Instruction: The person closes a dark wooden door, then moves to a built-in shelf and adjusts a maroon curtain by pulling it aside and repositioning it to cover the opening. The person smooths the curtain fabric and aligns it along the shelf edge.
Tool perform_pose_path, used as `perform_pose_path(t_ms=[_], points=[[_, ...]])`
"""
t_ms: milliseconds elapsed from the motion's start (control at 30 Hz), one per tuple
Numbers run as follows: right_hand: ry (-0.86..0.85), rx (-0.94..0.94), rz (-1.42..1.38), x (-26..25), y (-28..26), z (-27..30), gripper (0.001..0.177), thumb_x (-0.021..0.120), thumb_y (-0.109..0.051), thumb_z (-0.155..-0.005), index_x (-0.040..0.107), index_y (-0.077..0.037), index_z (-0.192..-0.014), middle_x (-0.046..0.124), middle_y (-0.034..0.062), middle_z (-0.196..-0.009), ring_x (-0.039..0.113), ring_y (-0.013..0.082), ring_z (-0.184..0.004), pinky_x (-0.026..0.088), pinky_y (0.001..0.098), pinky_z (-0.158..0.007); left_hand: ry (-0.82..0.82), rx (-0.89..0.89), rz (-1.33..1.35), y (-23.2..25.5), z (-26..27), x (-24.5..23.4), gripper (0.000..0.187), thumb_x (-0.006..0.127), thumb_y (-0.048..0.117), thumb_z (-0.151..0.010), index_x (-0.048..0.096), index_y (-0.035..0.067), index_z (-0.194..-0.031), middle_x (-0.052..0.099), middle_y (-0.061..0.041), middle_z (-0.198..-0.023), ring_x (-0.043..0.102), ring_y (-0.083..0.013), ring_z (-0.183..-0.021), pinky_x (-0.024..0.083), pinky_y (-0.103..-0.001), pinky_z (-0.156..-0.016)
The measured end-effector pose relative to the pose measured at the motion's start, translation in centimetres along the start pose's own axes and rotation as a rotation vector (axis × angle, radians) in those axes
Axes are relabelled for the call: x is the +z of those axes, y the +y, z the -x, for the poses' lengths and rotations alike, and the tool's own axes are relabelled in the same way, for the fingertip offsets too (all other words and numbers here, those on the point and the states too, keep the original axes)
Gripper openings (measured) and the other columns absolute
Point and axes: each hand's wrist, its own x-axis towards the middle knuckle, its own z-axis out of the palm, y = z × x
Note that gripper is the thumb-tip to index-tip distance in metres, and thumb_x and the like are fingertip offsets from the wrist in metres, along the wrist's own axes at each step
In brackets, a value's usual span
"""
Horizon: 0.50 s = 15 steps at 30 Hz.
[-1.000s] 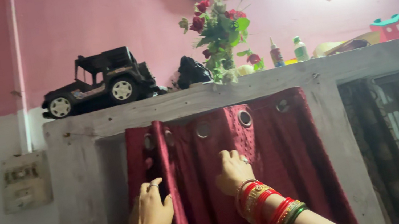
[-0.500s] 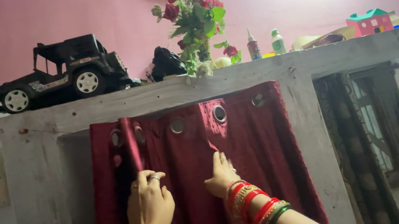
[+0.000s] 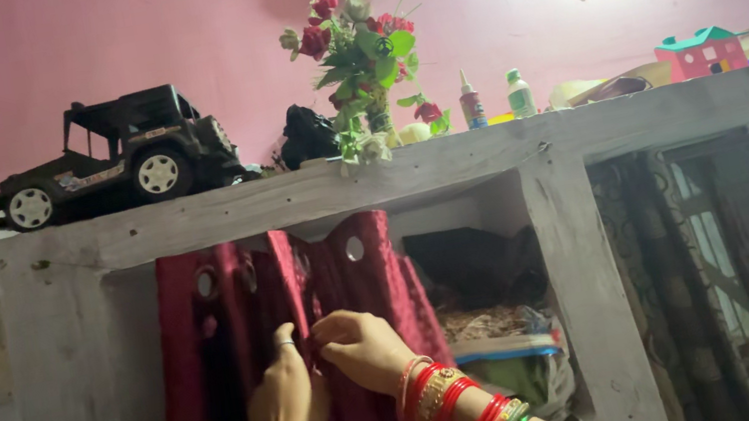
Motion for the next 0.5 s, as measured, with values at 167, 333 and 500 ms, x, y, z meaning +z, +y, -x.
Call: perform_pose_path(t_ms=[167, 333, 500], points=[[0.528, -0.028, 0.756, -4.2, 0.9, 1.4, 0.055, 0.072, -0.014, -0.073, 0.061, -0.012, -0.127, 0.060, 0.0131, -0.130, 0.054, 0.0349, -0.128, 0.045, 0.0442, -0.106, 0.104, 0.030, -0.075, -0.3, -0.1, -0.5, 0.071, 0.064, 0.011, -0.088, 0.036, 0.019, -0.152, 0.074, -0.017, -0.109, 0.075, -0.0377, -0.095, 0.061, -0.048, -0.081], [0.530, 0.212, 0.439, -5.6, 5.4, -0.3, 0.100, 0.084, -0.027, -0.074, 0.022, -0.013, -0.152, 0.037, 0.0248, -0.150, 0.047, 0.0396, -0.132, 0.044, 0.0481, -0.107, 0.166, 0.061, -0.211, -0.5, 0.5, -1.7, 0.064, 0.067, 0.011, -0.086, 0.046, 0.015, -0.146, 0.076, -0.013, -0.106, 0.075, -0.0320, -0.096, 0.061, -0.044, -0.085], [0.241, 0.343, 0.046, -3.5, 7.1, -1.1, 0.119, 0.079, -0.035, -0.076, 0.000, -0.012, -0.163, 0.051, 0.0258, -0.147, 0.062, 0.0368, -0.129, 0.052, 0.0443, -0.108, 0.325, 0.186, -0.292, -0.8, 0.6, -1.6, 0.054, 0.069, 0.014, -0.082, 0.056, 0.012, -0.135, 0.070, -0.010, -0.126, 0.068, -0.0281, -0.114, 0.054, -0.043, -0.099]])
